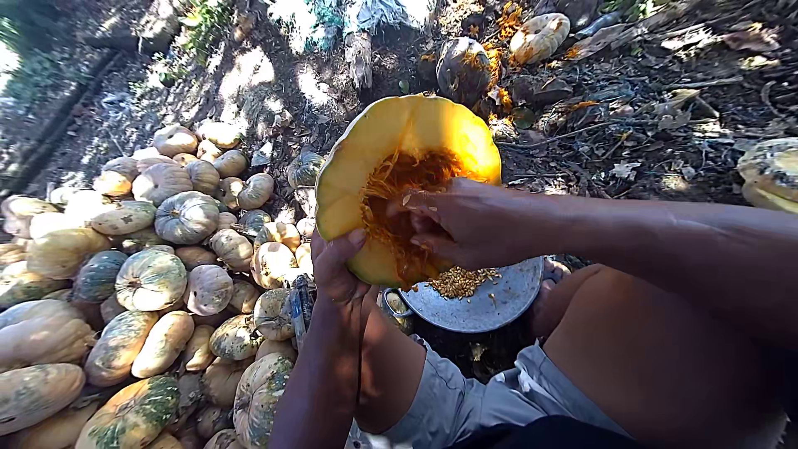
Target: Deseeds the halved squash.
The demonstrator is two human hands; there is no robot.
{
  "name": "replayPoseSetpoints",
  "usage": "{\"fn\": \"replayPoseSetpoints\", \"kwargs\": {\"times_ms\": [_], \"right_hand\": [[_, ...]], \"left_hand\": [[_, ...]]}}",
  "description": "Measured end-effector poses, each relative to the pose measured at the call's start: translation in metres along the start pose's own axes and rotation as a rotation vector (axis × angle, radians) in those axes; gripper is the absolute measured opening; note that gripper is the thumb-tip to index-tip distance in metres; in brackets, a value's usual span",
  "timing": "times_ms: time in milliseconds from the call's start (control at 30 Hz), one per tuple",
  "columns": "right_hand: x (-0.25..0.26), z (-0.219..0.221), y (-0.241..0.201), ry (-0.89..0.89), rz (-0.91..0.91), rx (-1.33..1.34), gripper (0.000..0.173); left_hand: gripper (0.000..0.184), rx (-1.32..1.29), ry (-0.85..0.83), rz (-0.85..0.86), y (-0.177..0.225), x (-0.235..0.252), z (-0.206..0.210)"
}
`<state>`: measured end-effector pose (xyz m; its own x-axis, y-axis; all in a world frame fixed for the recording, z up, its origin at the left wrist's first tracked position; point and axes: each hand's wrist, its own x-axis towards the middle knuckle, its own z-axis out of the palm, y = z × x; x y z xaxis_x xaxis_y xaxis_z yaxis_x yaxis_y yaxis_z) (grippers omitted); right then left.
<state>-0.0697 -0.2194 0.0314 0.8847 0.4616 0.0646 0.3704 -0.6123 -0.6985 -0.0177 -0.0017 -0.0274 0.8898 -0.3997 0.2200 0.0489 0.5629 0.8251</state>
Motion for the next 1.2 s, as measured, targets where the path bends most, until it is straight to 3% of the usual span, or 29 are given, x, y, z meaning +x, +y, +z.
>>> {"fn": "replayPoseSetpoints", "kwargs": {"times_ms": [200, 333, 533, 833, 1033, 1200], "right_hand": [[0.008, 0.022, 0.014, 0.077, -0.210, -0.163, 0.025], [0.014, 0.034, 0.024, 0.168, -0.324, -0.170, 0.015], [0.018, 0.033, 0.028, 0.217, -0.332, -0.126, 0.012], [0.011, 0.018, 0.029, 0.289, -0.211, 0.000, 0.012], [0.004, 0.008, 0.027, 0.207, -0.080, 0.113, 0.016], [-0.003, 0.001, 0.029, 0.105, 0.103, 0.462, 0.019]], "left_hand": [[0.041, 0.086, 0.255, -0.101, -0.001, 0.003, 0.018], [0.039, 0.137, 0.296, -0.149, -0.002, 0.004, 0.017], [0.046, 0.144, 0.331, -0.173, -0.002, 0.004, 0.017], [0.045, 0.158, 0.359, -0.186, 0.004, 0.006, 0.019], [0.040, 0.161, 0.333, -0.159, 0.003, 0.007, 0.017], [0.033, 0.156, 0.391, -0.142, 0.008, 0.008, 0.016]]}}
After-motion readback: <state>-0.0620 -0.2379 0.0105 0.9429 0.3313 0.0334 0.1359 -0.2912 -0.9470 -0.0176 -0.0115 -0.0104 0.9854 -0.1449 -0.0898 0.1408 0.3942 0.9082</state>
